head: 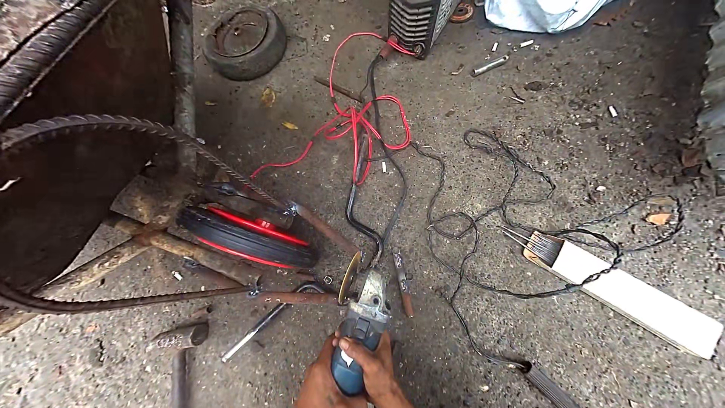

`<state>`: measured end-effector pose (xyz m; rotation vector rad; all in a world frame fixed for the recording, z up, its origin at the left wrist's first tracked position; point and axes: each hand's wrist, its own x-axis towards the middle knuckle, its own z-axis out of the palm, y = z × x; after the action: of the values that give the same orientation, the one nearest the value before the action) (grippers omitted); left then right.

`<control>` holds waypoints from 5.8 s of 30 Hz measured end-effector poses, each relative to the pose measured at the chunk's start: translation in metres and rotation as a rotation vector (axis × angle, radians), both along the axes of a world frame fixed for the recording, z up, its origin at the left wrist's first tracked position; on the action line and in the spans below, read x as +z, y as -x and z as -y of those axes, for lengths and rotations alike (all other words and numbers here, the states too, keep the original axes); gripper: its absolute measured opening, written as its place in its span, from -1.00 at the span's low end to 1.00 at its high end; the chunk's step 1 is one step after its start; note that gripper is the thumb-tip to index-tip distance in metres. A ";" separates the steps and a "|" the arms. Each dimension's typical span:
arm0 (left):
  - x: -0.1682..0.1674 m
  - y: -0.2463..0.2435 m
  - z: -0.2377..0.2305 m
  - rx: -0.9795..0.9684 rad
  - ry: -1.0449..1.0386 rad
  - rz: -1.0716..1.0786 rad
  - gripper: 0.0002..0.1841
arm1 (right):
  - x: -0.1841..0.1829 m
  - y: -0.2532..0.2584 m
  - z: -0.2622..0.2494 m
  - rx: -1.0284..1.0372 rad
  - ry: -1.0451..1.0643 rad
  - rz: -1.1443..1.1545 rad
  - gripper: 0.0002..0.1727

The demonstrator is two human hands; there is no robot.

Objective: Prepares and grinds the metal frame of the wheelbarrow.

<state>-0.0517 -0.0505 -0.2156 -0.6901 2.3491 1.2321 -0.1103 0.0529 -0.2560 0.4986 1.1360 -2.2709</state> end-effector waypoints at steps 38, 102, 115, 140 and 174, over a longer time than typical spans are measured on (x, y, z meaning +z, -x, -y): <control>-0.005 0.005 -0.009 0.027 -0.014 0.012 0.08 | 0.001 0.011 -0.009 0.033 0.022 0.044 -0.25; -0.013 0.008 -0.002 0.010 -0.073 -0.018 -0.03 | -0.008 0.010 -0.004 0.007 -0.016 0.057 -0.24; -0.009 0.013 -0.003 0.020 -0.084 -0.016 -0.02 | -0.003 0.016 -0.005 0.012 -0.018 0.041 -0.23; -0.009 0.018 -0.003 0.003 -0.053 -0.002 -0.05 | -0.005 0.020 -0.005 0.027 -0.049 0.031 -0.27; -0.015 0.011 -0.011 -0.003 -0.073 0.094 -0.03 | -0.014 0.008 -0.013 -0.006 -0.029 0.155 -0.29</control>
<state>-0.0628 -0.0393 -0.2304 -0.7049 2.2167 1.2499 -0.1183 0.0657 -0.2700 0.6770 1.0924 -2.1815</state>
